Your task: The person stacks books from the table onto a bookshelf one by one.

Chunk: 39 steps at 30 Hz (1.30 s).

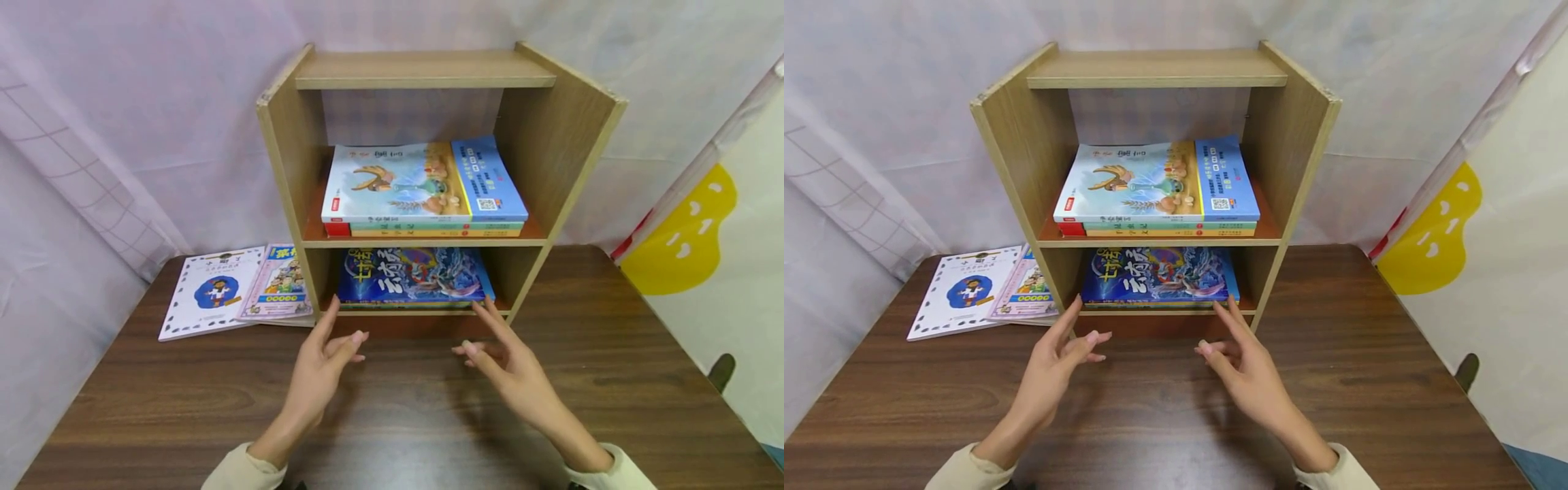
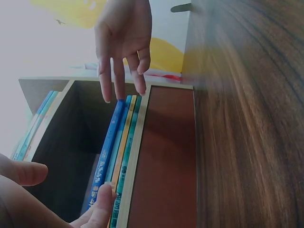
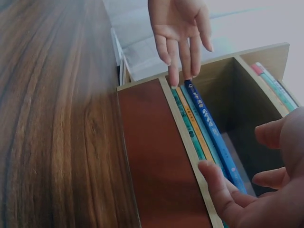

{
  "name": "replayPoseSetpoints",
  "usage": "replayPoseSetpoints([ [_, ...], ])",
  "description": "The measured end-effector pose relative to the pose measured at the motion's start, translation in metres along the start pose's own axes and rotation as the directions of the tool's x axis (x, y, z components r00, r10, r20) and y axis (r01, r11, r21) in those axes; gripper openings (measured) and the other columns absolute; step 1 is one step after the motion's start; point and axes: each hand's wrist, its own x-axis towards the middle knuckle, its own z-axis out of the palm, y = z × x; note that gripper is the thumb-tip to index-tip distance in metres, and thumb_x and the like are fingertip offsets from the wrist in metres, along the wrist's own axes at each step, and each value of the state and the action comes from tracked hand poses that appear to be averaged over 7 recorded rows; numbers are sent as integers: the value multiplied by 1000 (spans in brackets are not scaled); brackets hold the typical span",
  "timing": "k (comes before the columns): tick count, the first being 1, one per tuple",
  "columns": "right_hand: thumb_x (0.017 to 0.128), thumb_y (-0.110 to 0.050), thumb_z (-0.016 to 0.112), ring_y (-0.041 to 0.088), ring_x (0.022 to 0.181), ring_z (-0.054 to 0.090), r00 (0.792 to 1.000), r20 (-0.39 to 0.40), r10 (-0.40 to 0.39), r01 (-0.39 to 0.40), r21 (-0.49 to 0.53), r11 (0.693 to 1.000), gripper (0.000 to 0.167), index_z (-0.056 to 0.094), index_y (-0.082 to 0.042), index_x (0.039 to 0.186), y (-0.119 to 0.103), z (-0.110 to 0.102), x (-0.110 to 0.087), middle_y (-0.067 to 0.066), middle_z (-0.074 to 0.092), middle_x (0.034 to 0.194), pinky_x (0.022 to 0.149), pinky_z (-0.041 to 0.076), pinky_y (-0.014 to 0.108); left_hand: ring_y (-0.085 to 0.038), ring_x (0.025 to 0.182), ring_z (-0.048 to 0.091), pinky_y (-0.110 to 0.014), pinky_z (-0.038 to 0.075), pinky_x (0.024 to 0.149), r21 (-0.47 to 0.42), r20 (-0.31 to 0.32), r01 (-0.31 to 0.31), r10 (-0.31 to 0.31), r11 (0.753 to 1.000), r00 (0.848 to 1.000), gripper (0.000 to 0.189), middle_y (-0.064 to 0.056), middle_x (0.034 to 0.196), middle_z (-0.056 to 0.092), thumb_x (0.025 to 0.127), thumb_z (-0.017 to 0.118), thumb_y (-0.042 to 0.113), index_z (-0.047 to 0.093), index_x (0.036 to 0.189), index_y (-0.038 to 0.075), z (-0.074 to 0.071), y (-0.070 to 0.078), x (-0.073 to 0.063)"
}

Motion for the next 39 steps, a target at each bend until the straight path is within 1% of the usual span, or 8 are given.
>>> replayPoseSetpoints([
  [3,95,-1,57,27,93,68,1000,1,-11,11,-45,999,61,31,-6,150,2,1,2,21,1,157,75,56,35,-23,93,66,-38,53,85,3,4,-13,13,1000,1000,70,-22,140,45,95,59,8,18,152,5,0,-1,4],
  [7,94,1,57,23,91,68,1000,-2,-24,24,-80,997,61,31,-5,149,5,1,4,22,2,157,75,56,30,-22,95,66,-42,53,85,-5,7,-11,11,1000,1000,68,-16,150,33,96,58,8,19,152,6,-1,-2,7],
  [9,94,1,57,23,91,68,1000,-3,-25,25,-83,996,59,33,-4,148,7,1,4,21,2,157,75,56,28,-23,97,65,-42,53,85,-8,12,-11,11,1000,1000,68,-13,154,25,96,58,7,20,152,7,-2,-3,8],
  [12,94,3,57,26,92,68,1000,1,-24,24,-76,997,56,36,-2,146,7,0,5,20,2,157,75,56,29,-26,101,64,-40,54,83,-13,17,-16,16,1000,1000,68,-12,156,21,96,57,6,20,152,7,-3,-4,10],
  [16,94,5,56,27,92,68,1000,6,-21,21,-77,997,48,43,1,140,8,-1,5,20,1,157,76,56,30,-33,103,62,-38,55,81,-29,18,-20,21,999,1000,67,-12,156,19,95,57,5,21,152,5,-3,-6,11],
  [21,94,2,57,28,91,68,1000,1,-19,19,-79,997,39,50,0,132,7,-1,7,19,2,157,76,56,30,-37,101,63,-37,56,76,-39,-2,-26,26,999,1000,65,-12,156,17,95,57,3,23,151,5,-4,-9,13],
  [28,94,-7,60,23,89,68,1000,-8,21,-22,-93,995,32,54,-2,126,4,-1,8,16,2,158,76,56,28,-36,94,65,-35,56,69,-31,-17,-38,37,999,999,63,-13,156,19,95,57,2,27,150,4,-4,-9,11],
  [39,94,-6,61,24,88,68,1000,0,18,-18,-88,996,31,55,0,124,4,0,8,16,-1,158,76,56,28,-31,91,67,-33,56,68,-58,-16,-52,51,997,999,61,-13,155,21,95,58,2,29,149,3,-3,-9,9],
])
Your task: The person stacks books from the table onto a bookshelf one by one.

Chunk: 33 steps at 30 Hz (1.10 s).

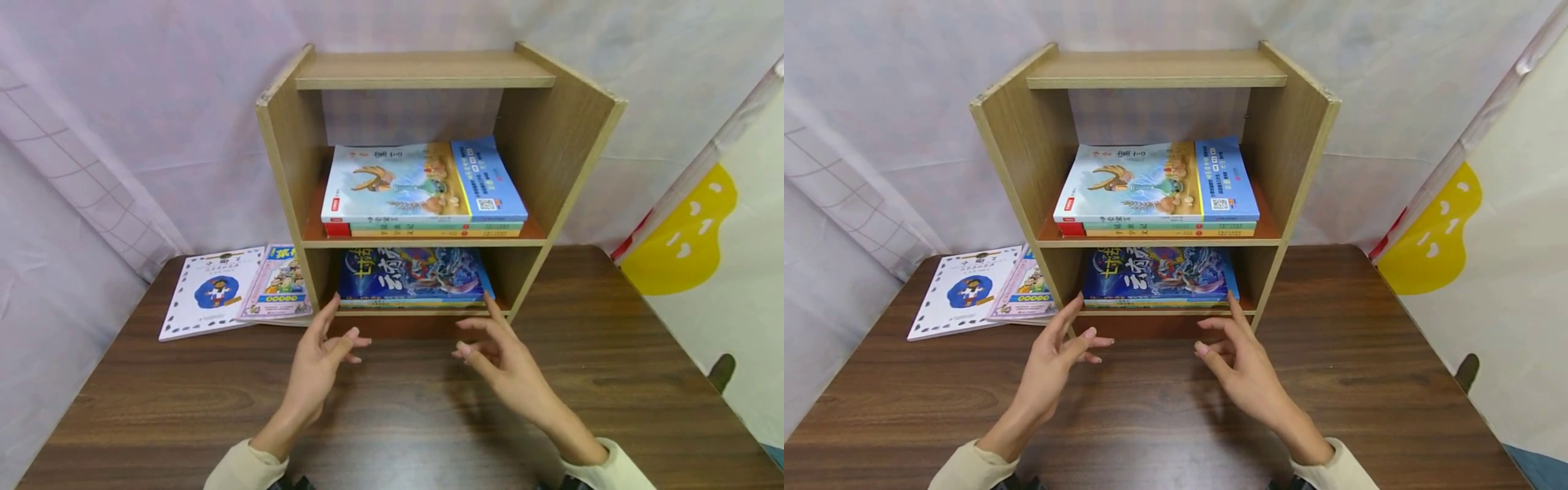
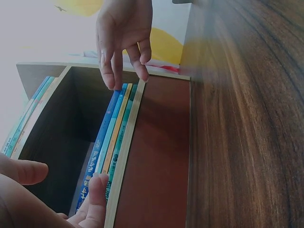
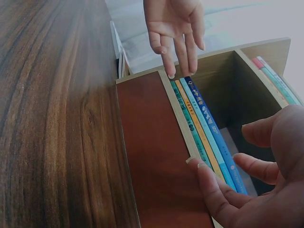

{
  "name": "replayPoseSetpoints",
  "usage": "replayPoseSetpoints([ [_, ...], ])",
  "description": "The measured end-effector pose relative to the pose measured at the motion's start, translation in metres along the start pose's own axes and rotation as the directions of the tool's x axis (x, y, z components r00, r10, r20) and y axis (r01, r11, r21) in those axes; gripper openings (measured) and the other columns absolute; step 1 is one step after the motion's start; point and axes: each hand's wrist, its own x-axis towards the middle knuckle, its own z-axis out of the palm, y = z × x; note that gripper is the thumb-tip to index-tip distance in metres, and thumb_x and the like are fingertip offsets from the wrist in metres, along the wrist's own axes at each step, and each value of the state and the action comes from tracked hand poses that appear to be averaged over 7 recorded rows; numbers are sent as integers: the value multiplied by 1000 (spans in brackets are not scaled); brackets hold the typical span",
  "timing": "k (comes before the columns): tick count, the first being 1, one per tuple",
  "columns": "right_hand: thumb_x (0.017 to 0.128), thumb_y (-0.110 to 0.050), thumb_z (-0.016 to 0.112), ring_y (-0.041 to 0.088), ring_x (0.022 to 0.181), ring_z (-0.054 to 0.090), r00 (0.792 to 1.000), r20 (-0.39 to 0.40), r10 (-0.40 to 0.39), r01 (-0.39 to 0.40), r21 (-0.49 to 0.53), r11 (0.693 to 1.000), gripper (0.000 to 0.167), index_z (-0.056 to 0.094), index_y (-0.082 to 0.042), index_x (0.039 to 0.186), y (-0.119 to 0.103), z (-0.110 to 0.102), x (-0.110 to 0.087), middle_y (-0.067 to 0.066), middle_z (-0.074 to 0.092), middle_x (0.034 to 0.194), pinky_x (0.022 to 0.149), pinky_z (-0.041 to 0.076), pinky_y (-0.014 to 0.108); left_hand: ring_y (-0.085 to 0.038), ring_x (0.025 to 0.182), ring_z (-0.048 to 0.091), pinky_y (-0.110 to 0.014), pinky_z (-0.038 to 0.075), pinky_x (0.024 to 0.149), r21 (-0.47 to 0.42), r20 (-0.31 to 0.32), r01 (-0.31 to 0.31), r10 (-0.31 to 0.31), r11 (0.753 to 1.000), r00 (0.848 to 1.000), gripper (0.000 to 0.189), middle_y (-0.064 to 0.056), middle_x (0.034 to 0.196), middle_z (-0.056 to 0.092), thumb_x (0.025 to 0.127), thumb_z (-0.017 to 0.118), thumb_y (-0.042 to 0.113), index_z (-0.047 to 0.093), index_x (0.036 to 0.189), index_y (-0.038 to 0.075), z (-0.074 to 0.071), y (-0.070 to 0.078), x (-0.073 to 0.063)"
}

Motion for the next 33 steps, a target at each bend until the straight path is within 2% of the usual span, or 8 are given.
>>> replayPoseSetpoints([
  [5,94,-7,61,26,89,68,1000,7,2,-2,2,1000,34,54,-2,127,1,1,-1,14,-4,158,76,56,28,-32,91,67,-33,56,68,-2,16,3,-3,1000,1000,60,-11,155,23,95,57,2,30,148,2,-3,0,1],
  [11,94,-2,58,27,92,67,1000,-9,-11,11,23,1000,50,41,0,141,1,5,-4,15,-4,158,76,56,30,-32,95,66,-34,56,70,-20,20,-8,9,1000,1000,54,-9,153,30,96,56,3,36,146,3,-9,-1,2],
  [15,94,3,57,28,94,67,999,-20,-42,43,69,997,56,33,0,145,-4,13,-6,17,0,158,76,56,32,-32,97,65,-37,56,72,-22,-1,-62,62,998,998,48,-11,147,39,97,55,5,42,143,3,-16,0,1],
  [20,92,8,56,24,93,67,994,2,-108,107,105,989,60,31,-2,146,-13,26,-6,20,18,154,74,56,33,-28,93,67,-35,56,70,-23,-89,-156,154,987,984,37,-20,132,54,97,52,1,49,133,-6,-33,5,0],
  [22,92,7,57,21,92,67,992,27,-120,116,114,987,61,32,-6,146,-17,32,-5,21,40,143,74,56,33,-25,90,68,-33,56,70,-11,-149,-165,162,986,976,33,-23,125,58,97,52,-1,51,129,-9,-43,7,2],
  [24,93,3,58,19,90,67,992,56,-110,103,121,987,60,33,-10,147,-20,40,-4,18,59,124,75,56,34,-22,87,68,-32,56,69,1,-213,-149,145,989,966,30,-22,118,62,97,52,-2,52,126,-10,-54,9,6],
  [27,94,-3,58,19,88,67,992,99,-74,61,128,990,60,33,-16,147,-24,53,-1,11,70,97,76,56,33,-18,83,68,-29,56,67,5,-294,-100,97,995,951,28,-12,108,67,97,53,0,54,122,-10,-74,10,14],
  [33,95,-11,59,18,86,67,983,173,-55,27,160,987,58,33,-17,147,-30,83,6,8,71,95,78,56,33,-7,74,67,-21,55,62,87,-412,-1,37,996,910,30,10,90,66,97,53,2,52,123,-13,-117,5,31],
])
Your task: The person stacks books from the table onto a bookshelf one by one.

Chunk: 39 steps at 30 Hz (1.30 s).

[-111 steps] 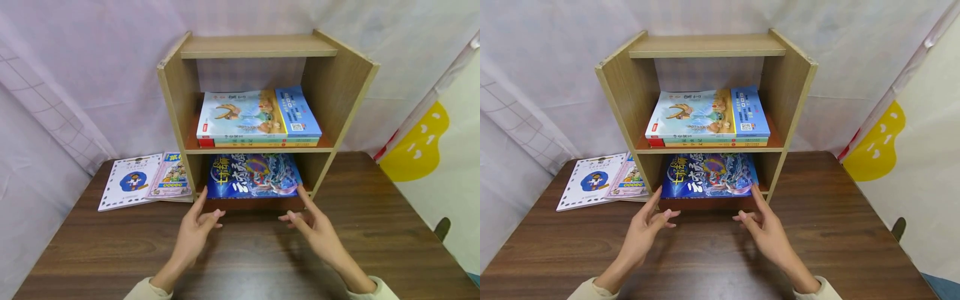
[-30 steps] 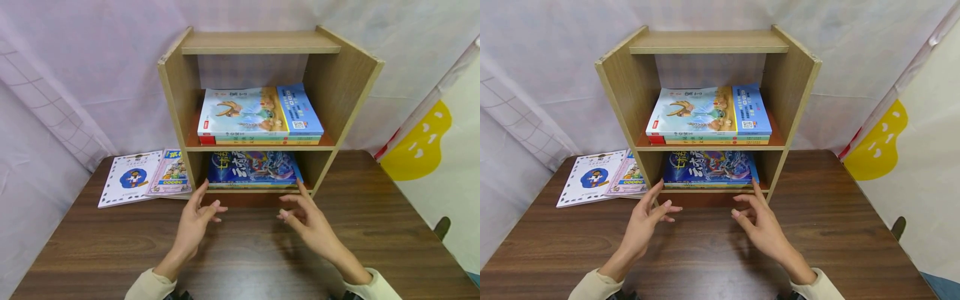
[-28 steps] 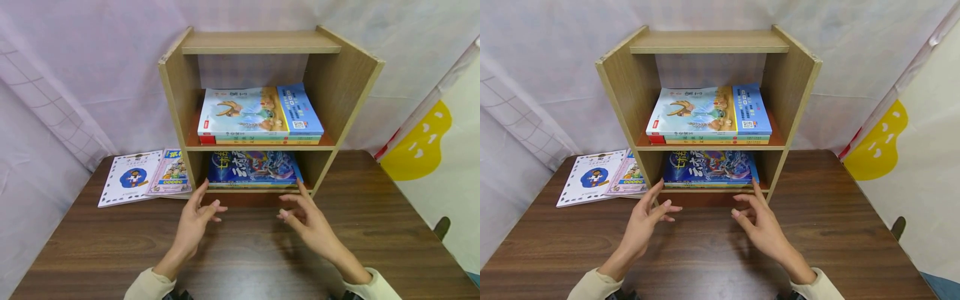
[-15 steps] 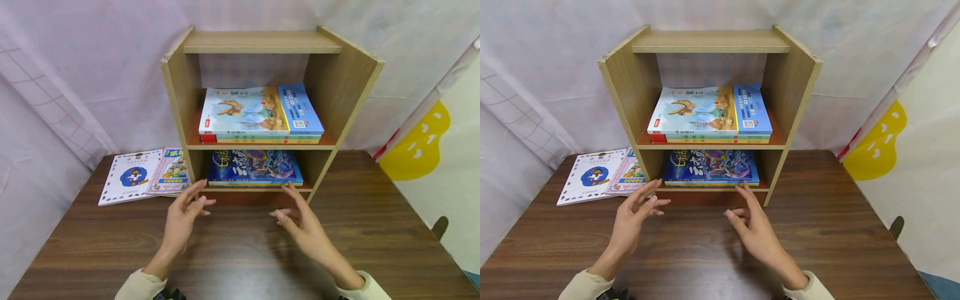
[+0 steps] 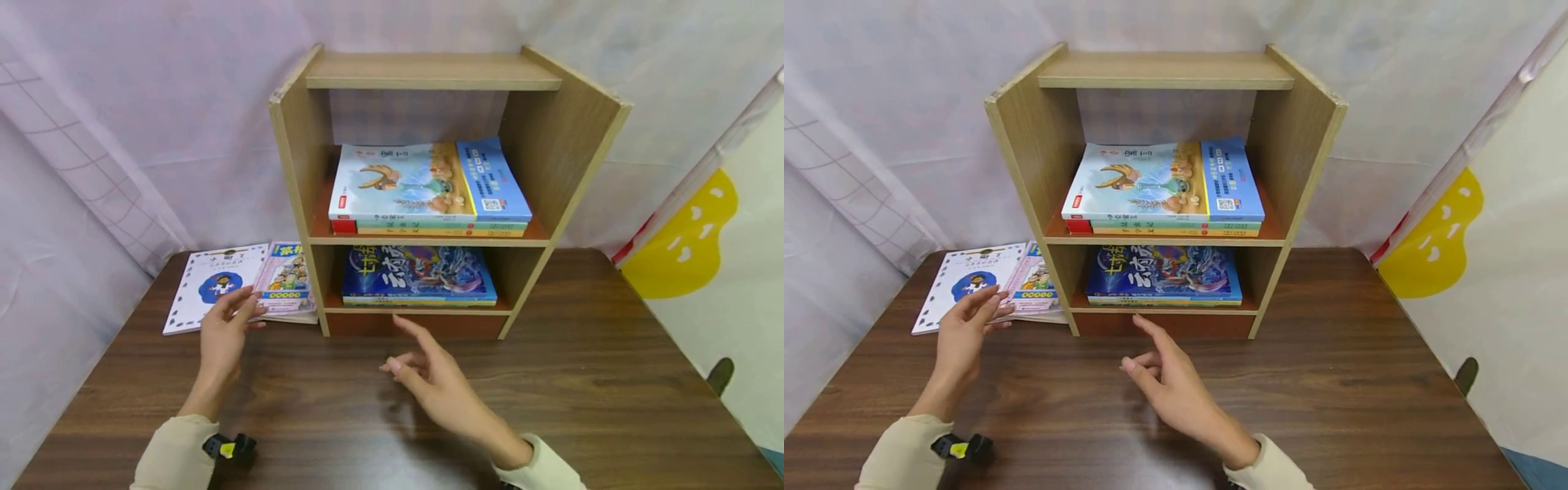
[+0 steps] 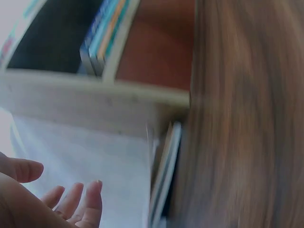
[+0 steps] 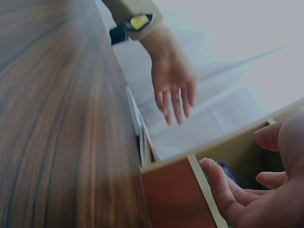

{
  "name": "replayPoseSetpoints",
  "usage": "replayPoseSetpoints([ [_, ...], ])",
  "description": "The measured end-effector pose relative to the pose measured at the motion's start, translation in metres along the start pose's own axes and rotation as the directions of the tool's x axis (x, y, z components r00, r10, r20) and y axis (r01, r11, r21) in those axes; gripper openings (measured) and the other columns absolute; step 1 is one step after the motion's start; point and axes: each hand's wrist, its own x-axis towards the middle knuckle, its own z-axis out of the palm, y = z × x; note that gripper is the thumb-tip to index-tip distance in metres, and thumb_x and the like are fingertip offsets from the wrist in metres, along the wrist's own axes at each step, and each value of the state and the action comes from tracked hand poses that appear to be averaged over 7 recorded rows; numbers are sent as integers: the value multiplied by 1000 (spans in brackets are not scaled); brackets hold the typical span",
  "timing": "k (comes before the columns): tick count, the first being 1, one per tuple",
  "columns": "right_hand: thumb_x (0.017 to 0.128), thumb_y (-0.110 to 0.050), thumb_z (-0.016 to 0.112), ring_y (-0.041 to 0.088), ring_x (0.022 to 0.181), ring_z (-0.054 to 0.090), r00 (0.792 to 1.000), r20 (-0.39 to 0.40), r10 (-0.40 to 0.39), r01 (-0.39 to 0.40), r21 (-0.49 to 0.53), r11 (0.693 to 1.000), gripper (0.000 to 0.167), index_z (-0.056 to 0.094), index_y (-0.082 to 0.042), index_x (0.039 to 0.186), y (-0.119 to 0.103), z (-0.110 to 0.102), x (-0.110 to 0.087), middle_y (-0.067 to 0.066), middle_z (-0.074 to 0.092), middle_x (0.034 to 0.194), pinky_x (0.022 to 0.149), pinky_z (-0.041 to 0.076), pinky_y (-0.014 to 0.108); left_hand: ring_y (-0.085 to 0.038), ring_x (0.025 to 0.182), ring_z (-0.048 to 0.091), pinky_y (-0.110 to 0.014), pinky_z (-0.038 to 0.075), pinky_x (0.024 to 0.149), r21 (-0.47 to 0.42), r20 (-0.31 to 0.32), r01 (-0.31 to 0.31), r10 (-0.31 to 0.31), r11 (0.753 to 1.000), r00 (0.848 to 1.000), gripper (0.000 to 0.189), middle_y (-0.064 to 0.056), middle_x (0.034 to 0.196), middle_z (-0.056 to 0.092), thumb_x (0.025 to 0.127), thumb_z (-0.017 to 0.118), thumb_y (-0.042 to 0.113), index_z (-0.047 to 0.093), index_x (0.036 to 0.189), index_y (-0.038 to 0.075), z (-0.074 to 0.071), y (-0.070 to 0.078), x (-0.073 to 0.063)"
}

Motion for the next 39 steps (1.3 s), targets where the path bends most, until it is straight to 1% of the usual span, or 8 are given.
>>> replayPoseSetpoints([
  [9,96,-14,60,17,88,68,998,64,9,-12,51,999,54,37,-18,145,-1,40,17,9,70,94,77,55,29,6,67,58,-13,51,59,297,-154,53,-7,953,988,35,-21,112,58,96,56,6,53,125,-13,-32,-13,33],
  [12,96,-15,60,18,87,68,997,80,12,-16,53,998,55,37,-18,145,-1,52,21,9,70,94,76,55,28,7,71,53,-11,46,61,415,-212,94,-4,905,977,36,-23,115,60,95,56,10,55,126,-9,-44,-13,42],
  [16,96,-16,60,19,87,68,995,92,28,-34,61,998,54,38,-17,144,-1,68,27,12,70,94,72,54,25,-18,97,59,-20,43,75,533,-273,163,-14,831,962,39,-24,121,60,95,55,14,55,130,-5,-59,-11,53],
  [19,95,-16,61,20,88,68,995,94,43,-51,83,995,52,40,-15,144,1,78,33,12,70,94,71,53,24,-38,118,47,-37,39,92,552,-303,197,-25,810,953,42,-25,123,58,95,53,14,52,132,-6,-68,-13,59],
  [22,95,-16,61,19,88,68,994,93,63,-72,101,992,52,40,-16,143,2,86,38,10,70,96,71,53,23,-41,121,42,-48,32,102,555,-316,229,-53,799,947,46,-28,125,55,95,54,15,49,133,-9,-74,-16,64],
  [28,95,-14,61,20,88,68,993,87,75,-84,112,990,53,40,-14,143,6,97,46,9,65,117,68,53,22,-43,118,40,-49,31,103,565,-343,311,-125,764,931,49,-31,124,49,94,55,14,44,133,-14,-83,-27,74],
  [34,95,-13,60,27,90,68,994,91,63,-75,140,987,49,43,-10,142,11,102,53,12,49,139,70,55,26,-49,120,36,-51,26,106,604,-365,319,-103,730,925,49,-36,122,47,89,57,7,44,129,-19,-93,-35,80],
  [39,96,-12,58,31,88,68,995,81,52,-64,151,986,47,44,-8,140,12,102,57,14,51,135,72,57,31,-55,122,27,-57,21,103,701,-333,340,-134,627,934,52,-41,122,42,87,62,11,46,123,-23,-97,-37,83],
])
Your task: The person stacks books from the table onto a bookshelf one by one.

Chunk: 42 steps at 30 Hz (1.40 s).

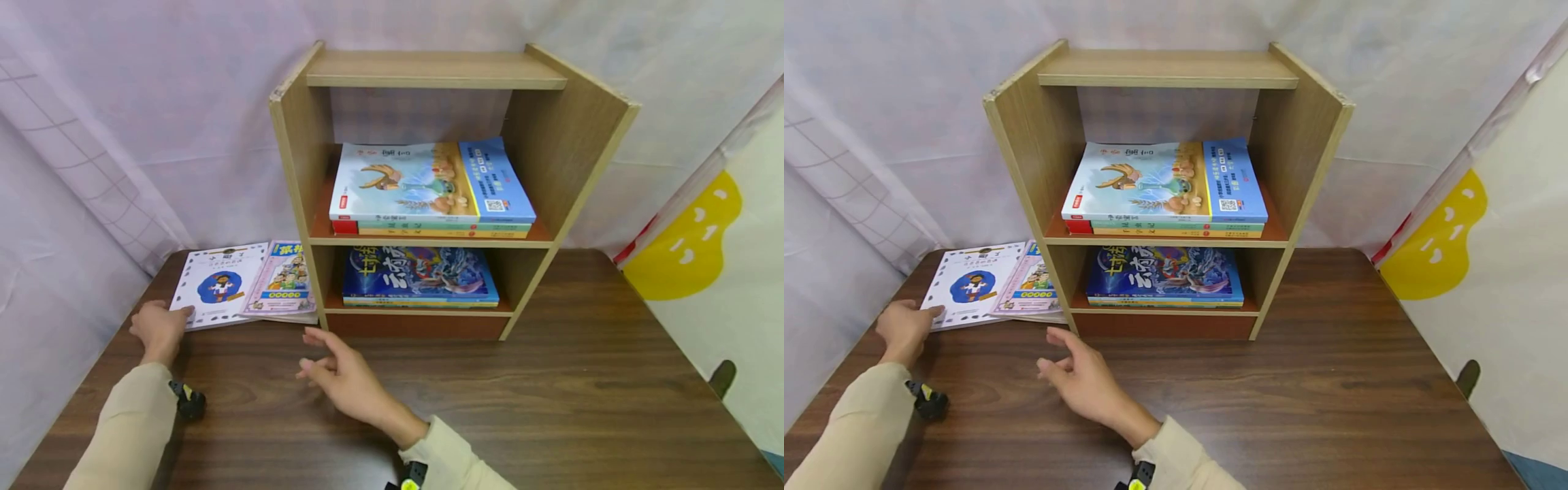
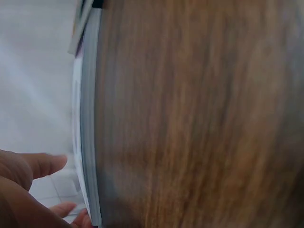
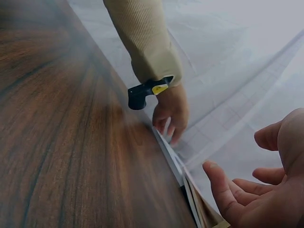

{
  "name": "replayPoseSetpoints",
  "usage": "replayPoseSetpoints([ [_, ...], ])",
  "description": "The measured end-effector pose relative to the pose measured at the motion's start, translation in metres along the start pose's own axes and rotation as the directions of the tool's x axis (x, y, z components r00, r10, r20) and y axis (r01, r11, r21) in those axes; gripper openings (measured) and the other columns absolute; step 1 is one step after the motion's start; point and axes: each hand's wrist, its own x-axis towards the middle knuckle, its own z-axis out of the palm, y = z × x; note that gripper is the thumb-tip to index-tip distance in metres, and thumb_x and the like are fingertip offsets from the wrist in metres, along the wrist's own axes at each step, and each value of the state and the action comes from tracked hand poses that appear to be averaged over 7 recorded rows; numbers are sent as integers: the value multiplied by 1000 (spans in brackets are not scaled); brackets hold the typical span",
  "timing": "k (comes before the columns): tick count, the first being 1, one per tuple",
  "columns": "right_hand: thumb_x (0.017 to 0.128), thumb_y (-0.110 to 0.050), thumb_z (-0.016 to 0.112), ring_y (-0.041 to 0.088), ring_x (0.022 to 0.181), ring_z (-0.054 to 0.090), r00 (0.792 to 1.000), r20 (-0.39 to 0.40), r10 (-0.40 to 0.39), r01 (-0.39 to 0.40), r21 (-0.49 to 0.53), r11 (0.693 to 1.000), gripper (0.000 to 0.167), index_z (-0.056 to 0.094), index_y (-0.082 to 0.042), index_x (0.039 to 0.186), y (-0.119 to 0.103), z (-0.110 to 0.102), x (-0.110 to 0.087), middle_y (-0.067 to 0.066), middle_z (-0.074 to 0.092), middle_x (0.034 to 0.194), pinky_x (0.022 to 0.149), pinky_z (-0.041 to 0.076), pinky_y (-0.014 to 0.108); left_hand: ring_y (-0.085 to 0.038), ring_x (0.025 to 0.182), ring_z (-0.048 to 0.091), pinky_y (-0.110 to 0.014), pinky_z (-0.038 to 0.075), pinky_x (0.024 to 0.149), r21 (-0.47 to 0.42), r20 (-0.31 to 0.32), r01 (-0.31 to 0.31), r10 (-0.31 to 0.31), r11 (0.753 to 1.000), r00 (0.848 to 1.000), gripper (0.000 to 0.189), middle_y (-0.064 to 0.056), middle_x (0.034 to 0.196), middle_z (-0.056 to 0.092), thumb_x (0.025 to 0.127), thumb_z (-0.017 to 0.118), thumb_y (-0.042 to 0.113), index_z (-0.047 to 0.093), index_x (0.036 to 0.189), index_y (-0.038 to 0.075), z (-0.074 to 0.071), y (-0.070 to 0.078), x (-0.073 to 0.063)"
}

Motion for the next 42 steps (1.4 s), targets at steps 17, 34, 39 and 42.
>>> replayPoseSetpoints([
  [17,96,-9,58,32,84,68,999,45,16,-16,16,1000,43,47,-5,137,0,10,2,19,56,129,68,57,29,-59,115,32,-59,30,96,348,205,14,-91,937,975,82,-51,119,34,85,67,38,37,118,-31,-10,6,14],
  [34,96,-9,57,27,85,69,994,100,43,-50,66,997,43,46,-3,137,3,25,5,20,59,125,69,57,30,-39,123,37,-35,49,85,-254,29,212,-212,944,977,44,-35,135,38,93,51,9,49,131,-13,-8,-8,1],
  [39,95,-5,57,31,85,68,994,84,66,-74,98,992,43,47,-3,137,3,26,7,20,59,124,70,57,32,-23,94,49,-20,48,57,-385,114,359,-342,850,933,61,-23,129,40,92,54,10,29,142,-13,-19,-8,6],
  [42,96,-6,56,27,85,69,994,94,58,-68,97,993,42,46,-1,137,4,28,8,20,59,123,70,57,30,-10,77,49,-15,47,52,-463,207,411,-355,786,912,71,-11,117,41,92,54,6,13,147,-10,-31,-11,8],
])
